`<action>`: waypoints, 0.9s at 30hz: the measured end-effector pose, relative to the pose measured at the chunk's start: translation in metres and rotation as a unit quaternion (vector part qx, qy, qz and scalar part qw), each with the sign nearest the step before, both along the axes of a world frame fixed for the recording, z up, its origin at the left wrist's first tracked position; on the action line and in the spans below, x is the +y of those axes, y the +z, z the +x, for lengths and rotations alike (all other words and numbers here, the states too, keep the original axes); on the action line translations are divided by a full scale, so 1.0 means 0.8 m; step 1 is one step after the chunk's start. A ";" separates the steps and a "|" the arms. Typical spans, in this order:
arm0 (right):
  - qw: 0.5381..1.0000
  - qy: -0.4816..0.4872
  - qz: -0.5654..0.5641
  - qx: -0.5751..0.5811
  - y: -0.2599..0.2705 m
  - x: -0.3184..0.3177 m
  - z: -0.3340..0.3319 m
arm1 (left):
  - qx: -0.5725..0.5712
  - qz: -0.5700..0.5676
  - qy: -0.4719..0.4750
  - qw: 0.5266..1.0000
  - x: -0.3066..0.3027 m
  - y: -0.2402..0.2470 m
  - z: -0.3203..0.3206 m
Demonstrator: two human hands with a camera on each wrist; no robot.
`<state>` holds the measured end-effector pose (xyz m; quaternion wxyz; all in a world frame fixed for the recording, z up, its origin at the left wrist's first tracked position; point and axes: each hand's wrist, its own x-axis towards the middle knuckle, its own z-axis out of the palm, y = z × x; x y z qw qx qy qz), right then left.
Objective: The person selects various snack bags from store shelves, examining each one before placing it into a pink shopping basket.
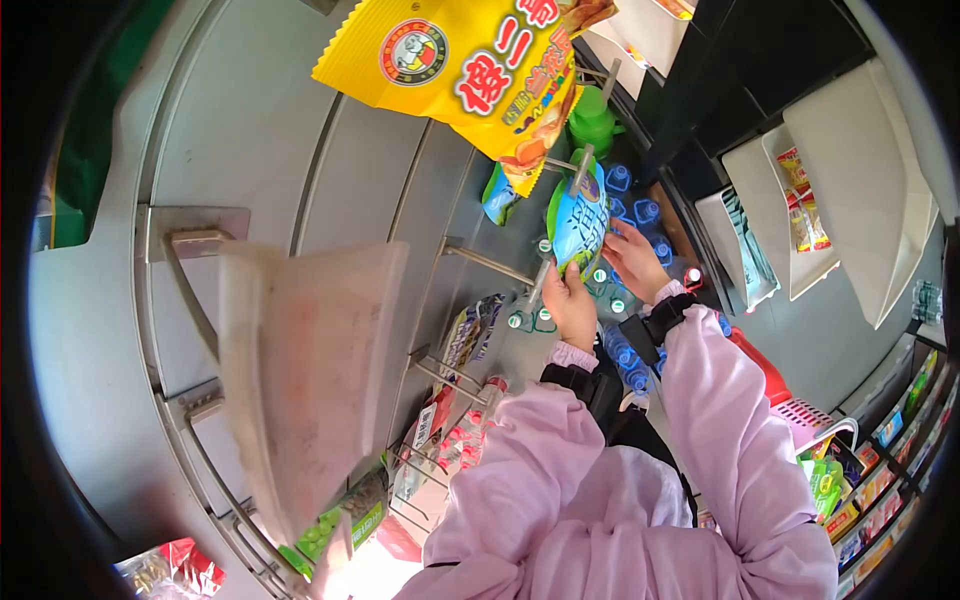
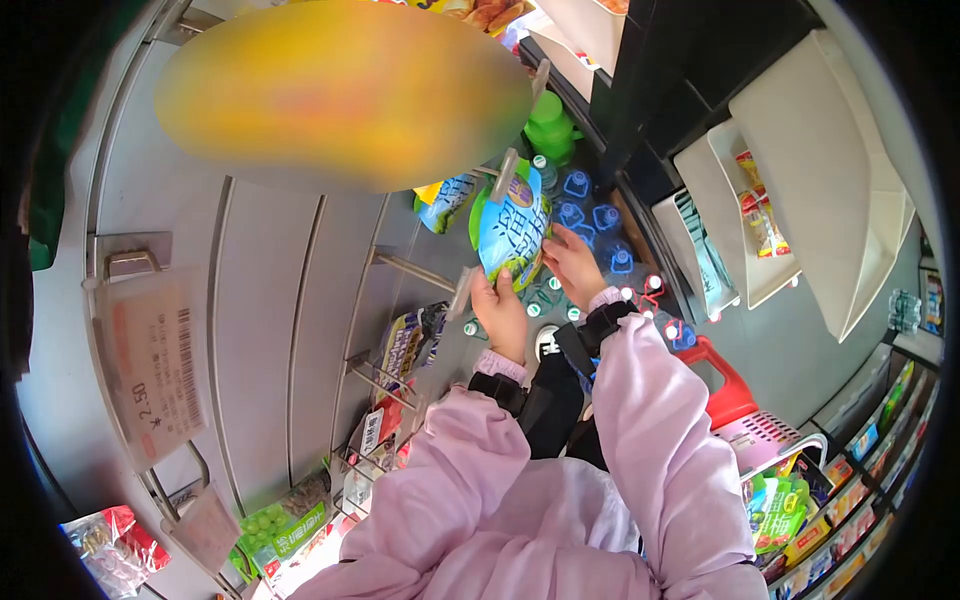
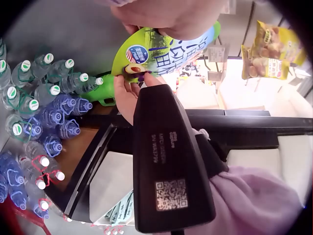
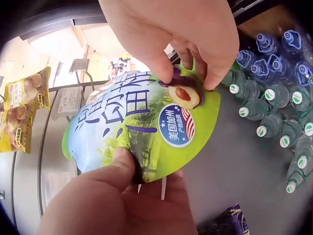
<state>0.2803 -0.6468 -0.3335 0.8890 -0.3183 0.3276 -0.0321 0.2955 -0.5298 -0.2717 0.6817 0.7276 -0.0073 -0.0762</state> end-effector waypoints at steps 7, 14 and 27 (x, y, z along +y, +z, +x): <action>1.000 -0.007 -0.012 0.003 0.007 -0.003 0.009 | -0.003 -0.013 0.016 1.000 -0.003 -0.013 0.010; 0.999 -0.006 -0.025 0.027 0.004 -0.003 0.009 | -0.028 0.018 0.020 0.999 -0.005 -0.022 0.010; 0.970 0.034 -0.199 0.138 -0.018 0.002 0.016 | 0.006 0.069 0.061 0.996 0.004 -0.060 0.035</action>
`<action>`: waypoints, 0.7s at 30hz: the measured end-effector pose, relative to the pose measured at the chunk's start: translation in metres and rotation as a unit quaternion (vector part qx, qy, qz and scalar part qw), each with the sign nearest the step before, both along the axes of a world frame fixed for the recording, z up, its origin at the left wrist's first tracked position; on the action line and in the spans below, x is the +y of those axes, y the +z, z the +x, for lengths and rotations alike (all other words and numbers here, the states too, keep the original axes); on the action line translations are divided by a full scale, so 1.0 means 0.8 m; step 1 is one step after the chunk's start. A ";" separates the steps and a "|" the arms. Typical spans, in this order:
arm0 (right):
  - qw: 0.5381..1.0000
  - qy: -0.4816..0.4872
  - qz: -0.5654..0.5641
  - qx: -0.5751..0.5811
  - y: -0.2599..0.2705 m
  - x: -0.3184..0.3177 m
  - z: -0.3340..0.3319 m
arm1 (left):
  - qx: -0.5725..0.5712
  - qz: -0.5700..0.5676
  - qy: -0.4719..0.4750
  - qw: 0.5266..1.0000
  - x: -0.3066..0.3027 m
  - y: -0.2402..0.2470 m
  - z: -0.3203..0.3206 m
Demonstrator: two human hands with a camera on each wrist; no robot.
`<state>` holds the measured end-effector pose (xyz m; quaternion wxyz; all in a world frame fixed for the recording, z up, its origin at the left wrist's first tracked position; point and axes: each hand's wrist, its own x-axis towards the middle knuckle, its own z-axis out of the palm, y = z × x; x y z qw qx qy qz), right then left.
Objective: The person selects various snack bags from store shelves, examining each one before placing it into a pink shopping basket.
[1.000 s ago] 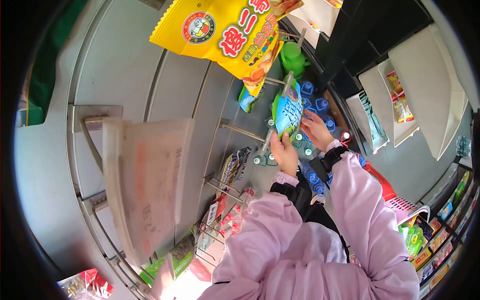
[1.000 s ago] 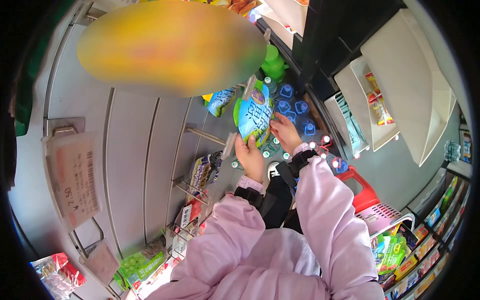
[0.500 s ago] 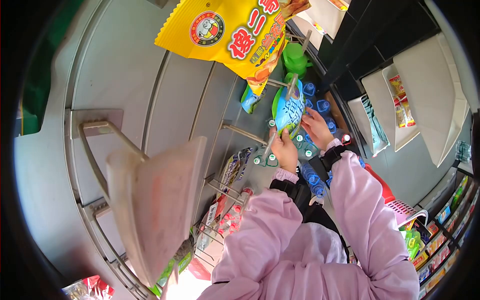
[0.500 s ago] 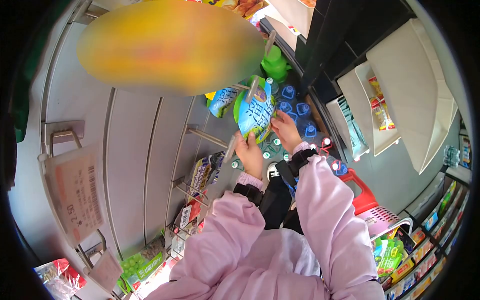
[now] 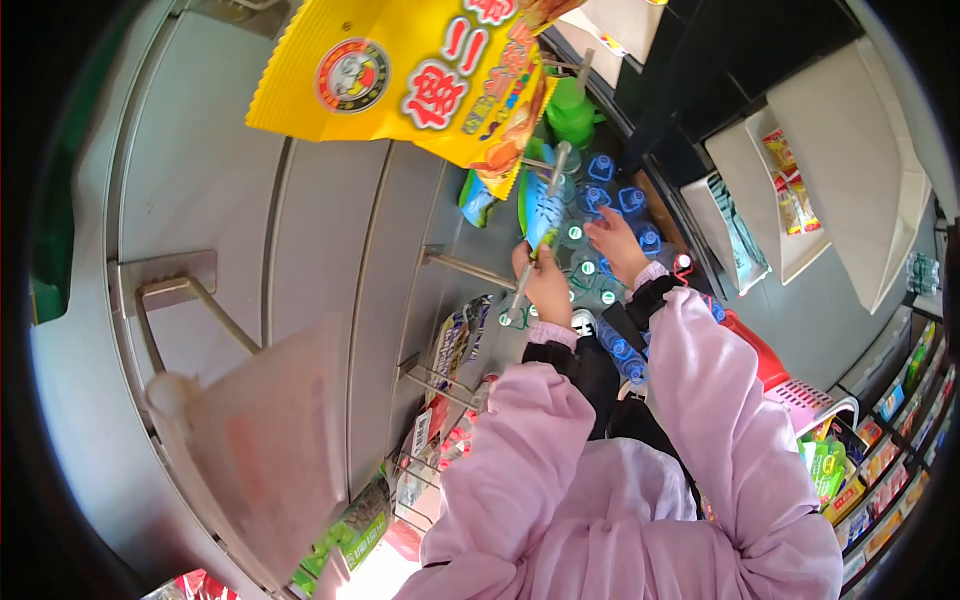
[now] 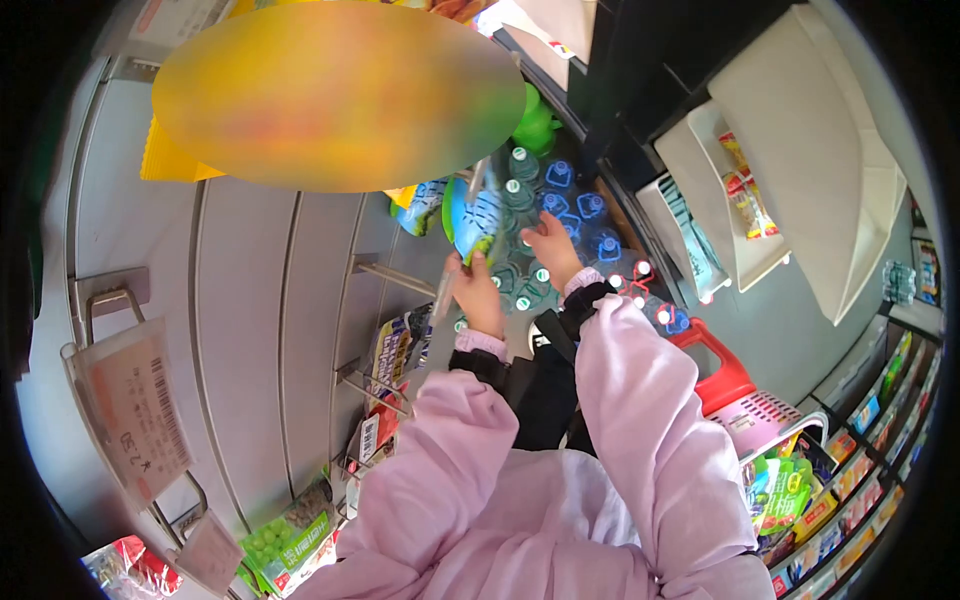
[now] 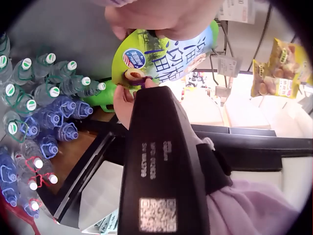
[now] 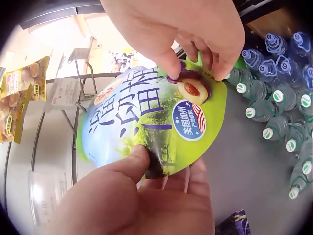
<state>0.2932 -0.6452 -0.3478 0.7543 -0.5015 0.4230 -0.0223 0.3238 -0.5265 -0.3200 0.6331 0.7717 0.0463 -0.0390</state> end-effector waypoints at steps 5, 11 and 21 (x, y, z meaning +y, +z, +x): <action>0.995 0.081 -0.031 -0.048 0.026 0.013 -0.074 | 0.013 -0.001 0.068 0.998 -0.006 0.001 0.013; 0.988 0.119 0.064 -0.072 0.088 0.037 -0.225 | 0.166 -0.047 0.063 0.983 0.001 -0.005 -0.028; 0.979 0.077 -0.185 -0.027 0.194 0.043 -0.434 | 0.399 -0.002 -0.298 0.867 0.030 0.001 -0.216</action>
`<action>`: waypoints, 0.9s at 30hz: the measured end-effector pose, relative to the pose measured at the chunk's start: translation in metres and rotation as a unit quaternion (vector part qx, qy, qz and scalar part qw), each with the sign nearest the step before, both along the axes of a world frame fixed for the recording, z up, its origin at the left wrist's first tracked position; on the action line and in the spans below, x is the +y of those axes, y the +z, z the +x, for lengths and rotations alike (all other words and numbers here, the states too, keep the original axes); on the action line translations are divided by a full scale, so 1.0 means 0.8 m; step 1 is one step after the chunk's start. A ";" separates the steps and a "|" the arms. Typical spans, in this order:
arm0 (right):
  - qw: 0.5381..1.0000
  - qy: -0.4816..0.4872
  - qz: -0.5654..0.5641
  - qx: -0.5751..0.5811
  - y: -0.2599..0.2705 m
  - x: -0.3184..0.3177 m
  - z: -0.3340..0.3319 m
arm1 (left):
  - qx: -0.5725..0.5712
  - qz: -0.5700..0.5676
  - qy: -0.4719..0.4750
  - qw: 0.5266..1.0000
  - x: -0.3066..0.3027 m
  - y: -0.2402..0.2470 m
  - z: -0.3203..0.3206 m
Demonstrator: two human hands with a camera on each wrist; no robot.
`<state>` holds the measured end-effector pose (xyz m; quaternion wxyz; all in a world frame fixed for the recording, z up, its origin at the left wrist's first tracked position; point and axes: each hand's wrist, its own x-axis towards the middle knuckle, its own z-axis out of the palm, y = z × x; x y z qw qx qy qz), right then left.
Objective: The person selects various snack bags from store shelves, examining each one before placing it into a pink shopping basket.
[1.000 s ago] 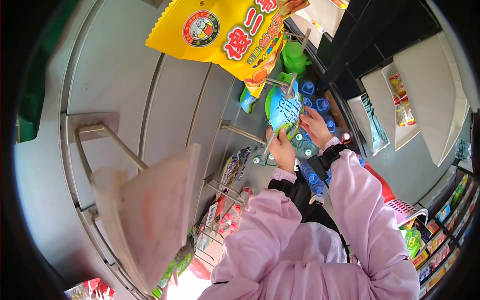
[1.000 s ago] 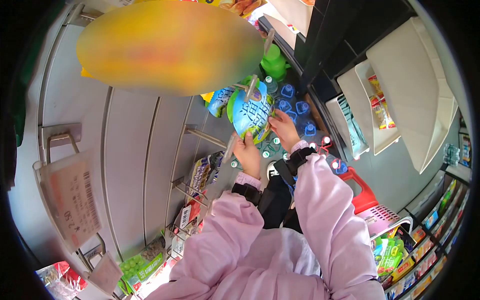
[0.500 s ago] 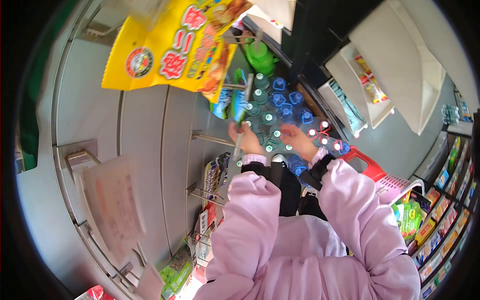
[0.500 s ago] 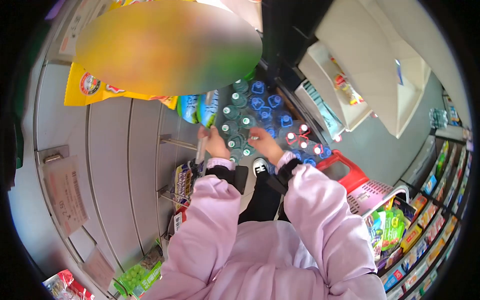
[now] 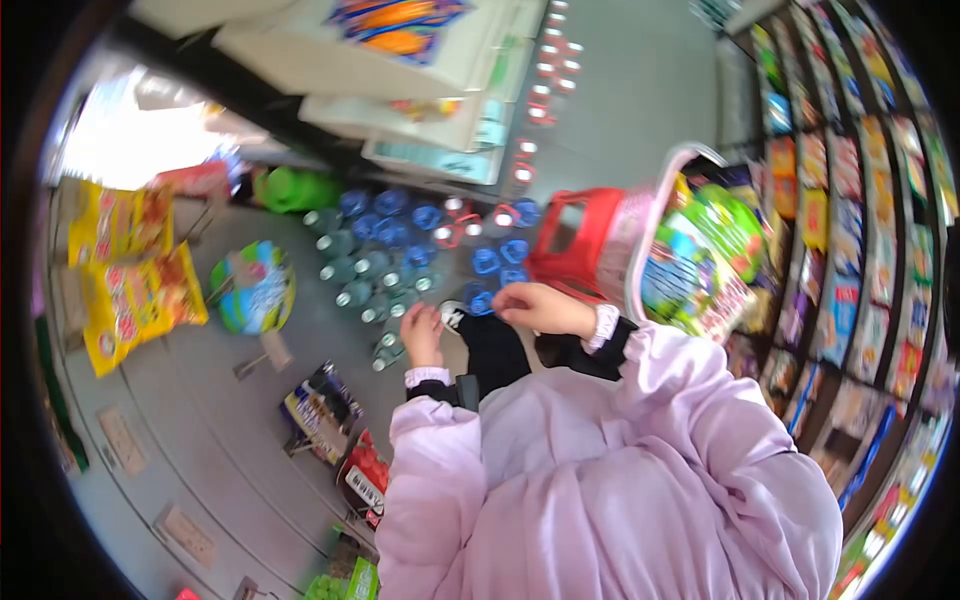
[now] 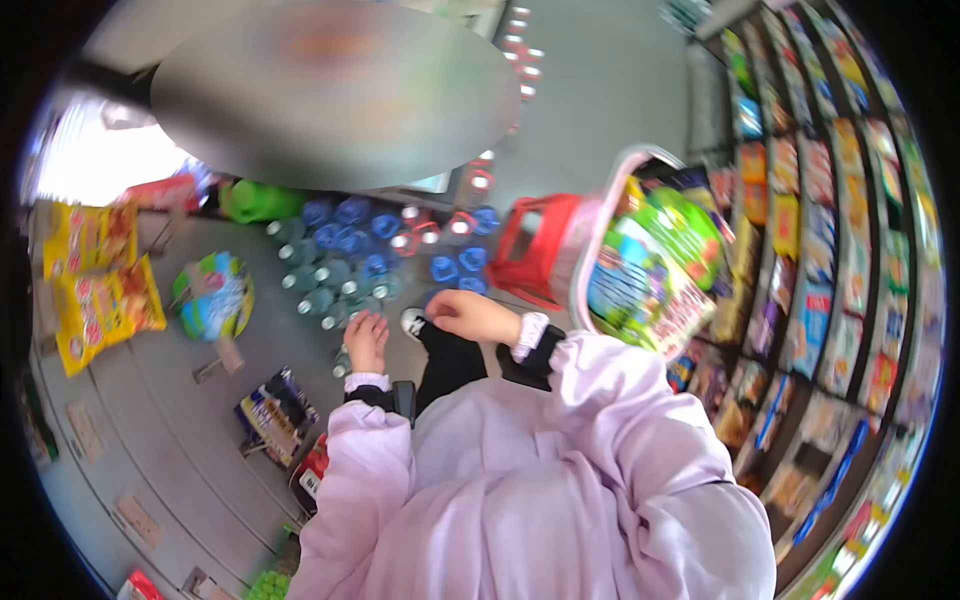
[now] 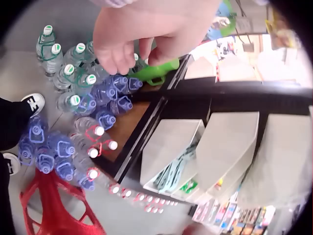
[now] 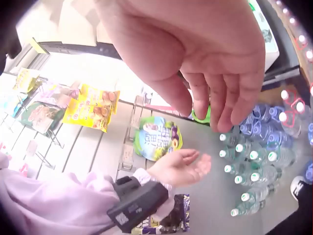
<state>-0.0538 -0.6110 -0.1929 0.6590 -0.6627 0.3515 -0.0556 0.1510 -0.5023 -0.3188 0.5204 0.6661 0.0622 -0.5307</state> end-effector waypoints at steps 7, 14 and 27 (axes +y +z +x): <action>0.998 -0.054 -0.028 0.020 0.049 0.011 -0.134 | -0.021 -0.098 -0.310 0.945 -0.063 0.094 -0.160; 0.922 -0.335 -0.177 0.079 0.084 0.021 -0.304 | -0.047 -0.241 -0.421 0.873 -0.108 0.173 -0.287; 0.870 -0.392 -0.196 0.224 0.023 0.011 -0.401 | -0.116 -0.243 -0.581 0.768 -0.074 0.135 -0.413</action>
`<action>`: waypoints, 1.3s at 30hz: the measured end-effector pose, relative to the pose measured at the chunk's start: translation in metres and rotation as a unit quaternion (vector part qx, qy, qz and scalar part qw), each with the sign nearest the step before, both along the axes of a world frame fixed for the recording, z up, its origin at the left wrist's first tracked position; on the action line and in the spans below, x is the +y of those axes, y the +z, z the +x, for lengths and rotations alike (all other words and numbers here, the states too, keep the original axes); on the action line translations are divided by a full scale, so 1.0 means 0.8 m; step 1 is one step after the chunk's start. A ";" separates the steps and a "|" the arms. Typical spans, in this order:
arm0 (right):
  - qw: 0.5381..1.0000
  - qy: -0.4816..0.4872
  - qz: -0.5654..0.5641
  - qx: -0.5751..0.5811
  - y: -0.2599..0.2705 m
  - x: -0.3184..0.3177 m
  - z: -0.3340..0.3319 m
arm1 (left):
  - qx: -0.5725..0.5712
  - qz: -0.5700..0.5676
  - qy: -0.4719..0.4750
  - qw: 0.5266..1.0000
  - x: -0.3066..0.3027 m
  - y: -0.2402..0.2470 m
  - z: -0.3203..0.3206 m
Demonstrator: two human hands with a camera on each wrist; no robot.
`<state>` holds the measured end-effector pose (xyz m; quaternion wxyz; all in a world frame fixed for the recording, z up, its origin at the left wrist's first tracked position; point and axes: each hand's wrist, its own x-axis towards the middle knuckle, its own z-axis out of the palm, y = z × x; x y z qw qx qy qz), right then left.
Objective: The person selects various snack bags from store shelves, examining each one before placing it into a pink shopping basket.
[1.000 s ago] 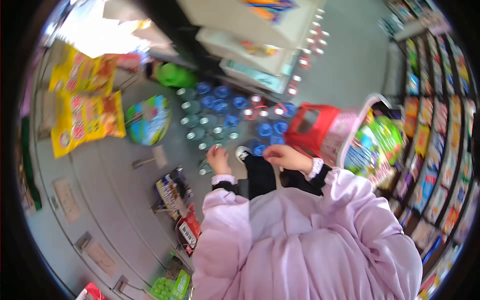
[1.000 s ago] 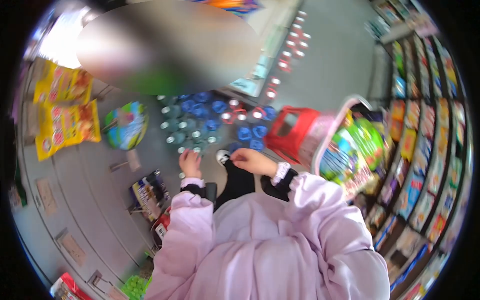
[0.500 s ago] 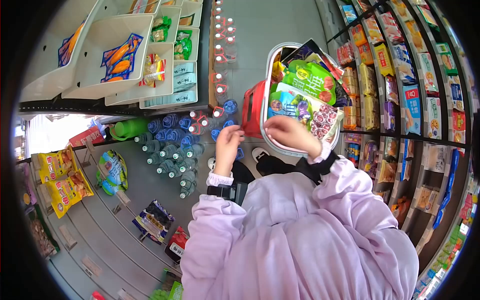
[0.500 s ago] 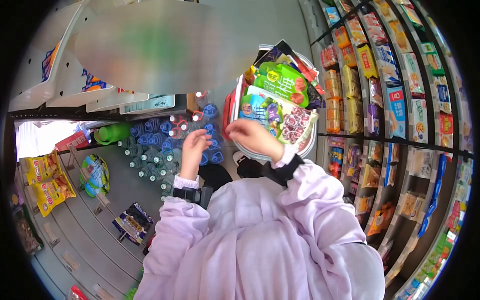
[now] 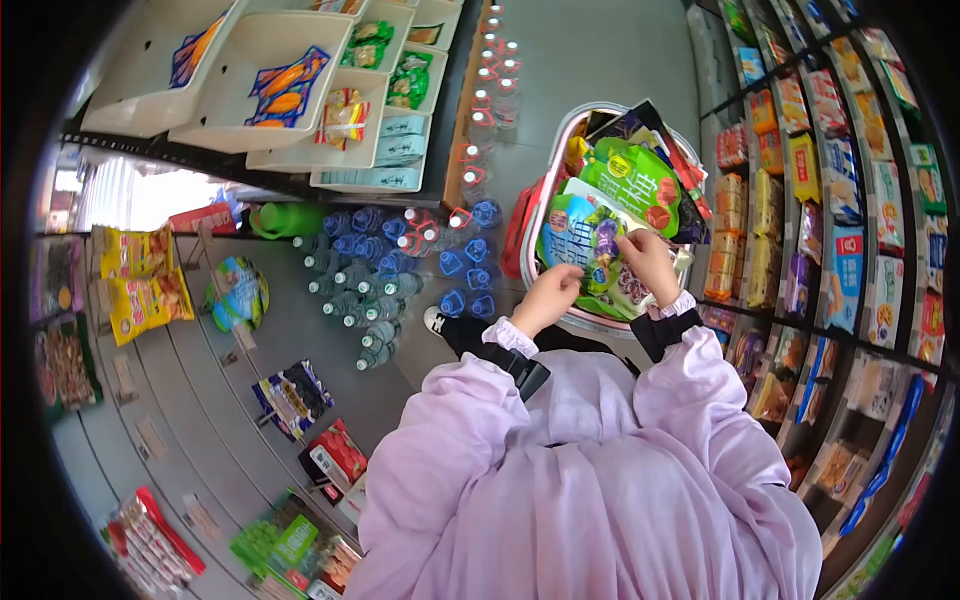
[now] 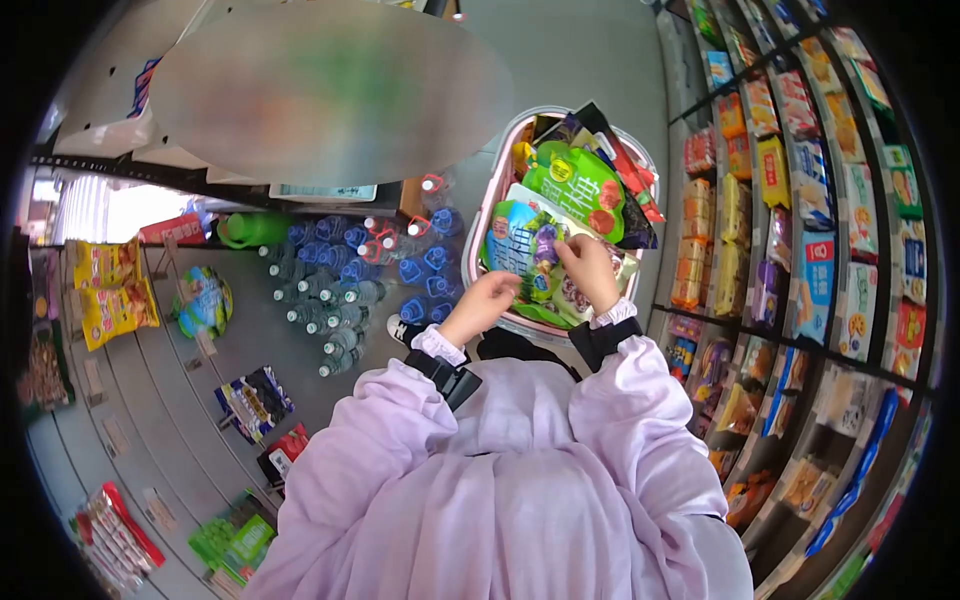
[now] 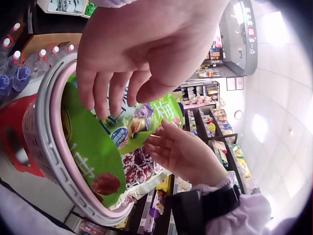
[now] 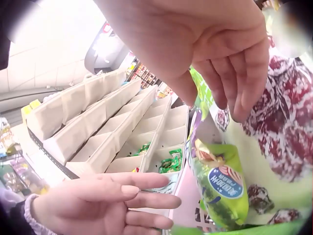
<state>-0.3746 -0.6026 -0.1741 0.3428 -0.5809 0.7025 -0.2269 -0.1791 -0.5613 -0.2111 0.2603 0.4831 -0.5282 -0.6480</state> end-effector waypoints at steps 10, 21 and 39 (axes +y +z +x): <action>0.956 0.016 0.063 -0.288 0.052 -0.003 -0.010 | 0.043 0.085 0.102 0.990 0.017 0.009 0.037; 0.785 0.042 0.048 -0.617 0.122 -0.009 0.019 | 0.445 0.123 0.181 0.868 0.024 0.101 0.074; 0.733 0.199 0.251 -0.601 0.071 -0.040 0.300 | 0.398 0.054 0.464 0.790 0.101 0.096 0.289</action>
